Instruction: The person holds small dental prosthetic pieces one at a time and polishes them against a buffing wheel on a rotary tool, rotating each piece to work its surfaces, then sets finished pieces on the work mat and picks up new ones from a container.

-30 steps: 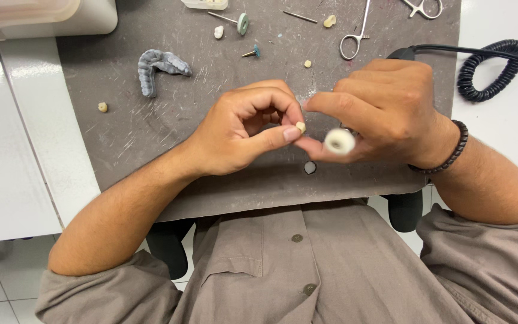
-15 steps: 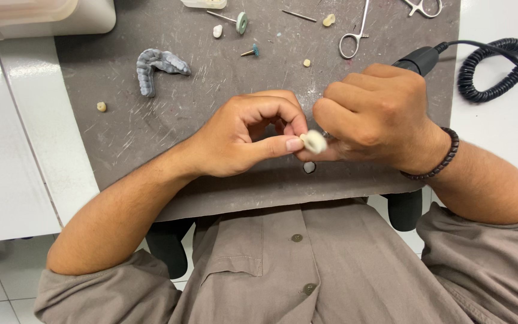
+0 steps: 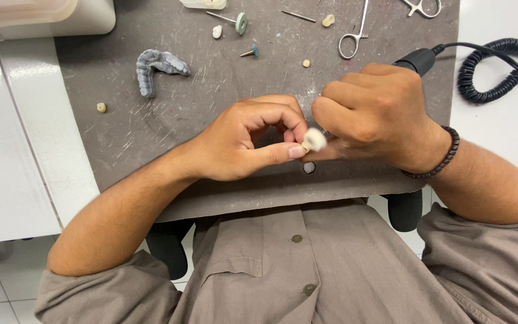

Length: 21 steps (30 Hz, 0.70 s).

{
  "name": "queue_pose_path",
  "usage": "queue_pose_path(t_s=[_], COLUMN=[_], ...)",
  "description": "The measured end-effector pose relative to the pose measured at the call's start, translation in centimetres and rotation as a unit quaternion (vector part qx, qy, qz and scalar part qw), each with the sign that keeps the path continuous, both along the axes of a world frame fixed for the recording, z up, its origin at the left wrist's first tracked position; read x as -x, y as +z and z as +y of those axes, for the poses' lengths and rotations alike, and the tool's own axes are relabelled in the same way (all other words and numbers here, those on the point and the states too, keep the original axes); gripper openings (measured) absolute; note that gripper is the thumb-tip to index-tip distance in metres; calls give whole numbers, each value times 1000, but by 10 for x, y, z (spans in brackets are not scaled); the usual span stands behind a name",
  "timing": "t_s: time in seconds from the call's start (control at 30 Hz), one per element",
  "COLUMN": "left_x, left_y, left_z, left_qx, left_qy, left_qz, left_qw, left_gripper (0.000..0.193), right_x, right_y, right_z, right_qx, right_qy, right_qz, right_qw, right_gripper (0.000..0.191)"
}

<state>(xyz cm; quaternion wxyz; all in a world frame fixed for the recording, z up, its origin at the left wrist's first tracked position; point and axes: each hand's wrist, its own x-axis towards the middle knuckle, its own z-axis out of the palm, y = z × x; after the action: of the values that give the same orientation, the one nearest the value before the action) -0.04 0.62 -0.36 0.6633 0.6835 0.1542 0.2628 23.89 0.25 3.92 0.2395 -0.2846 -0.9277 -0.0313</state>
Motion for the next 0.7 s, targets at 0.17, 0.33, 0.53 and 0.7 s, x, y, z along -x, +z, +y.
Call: queue_pose_path(t_s=[0.17, 0.33, 0.53, 0.7], left_x=[6, 8, 6, 4], left_y=[5, 5, 3, 1], left_z=[3, 8, 7, 4], left_qx=[32, -50, -120, -140], left_qy=[35, 80, 123, 169], left_qz=[-12, 12, 22, 15], left_qw=[999, 995, 985, 976], left_gripper=[4, 8, 13, 19], right_x=[-7, -10, -10, -12], right_y=[7, 5, -5, -8], right_z=[6, 12, 8, 7], right_qx=[11, 20, 27, 10], right_qy=[45, 134, 146, 116], right_qz=[44, 82, 83, 90], right_qw=[998, 987, 985, 989], right_gripper=[44, 22, 30, 23])
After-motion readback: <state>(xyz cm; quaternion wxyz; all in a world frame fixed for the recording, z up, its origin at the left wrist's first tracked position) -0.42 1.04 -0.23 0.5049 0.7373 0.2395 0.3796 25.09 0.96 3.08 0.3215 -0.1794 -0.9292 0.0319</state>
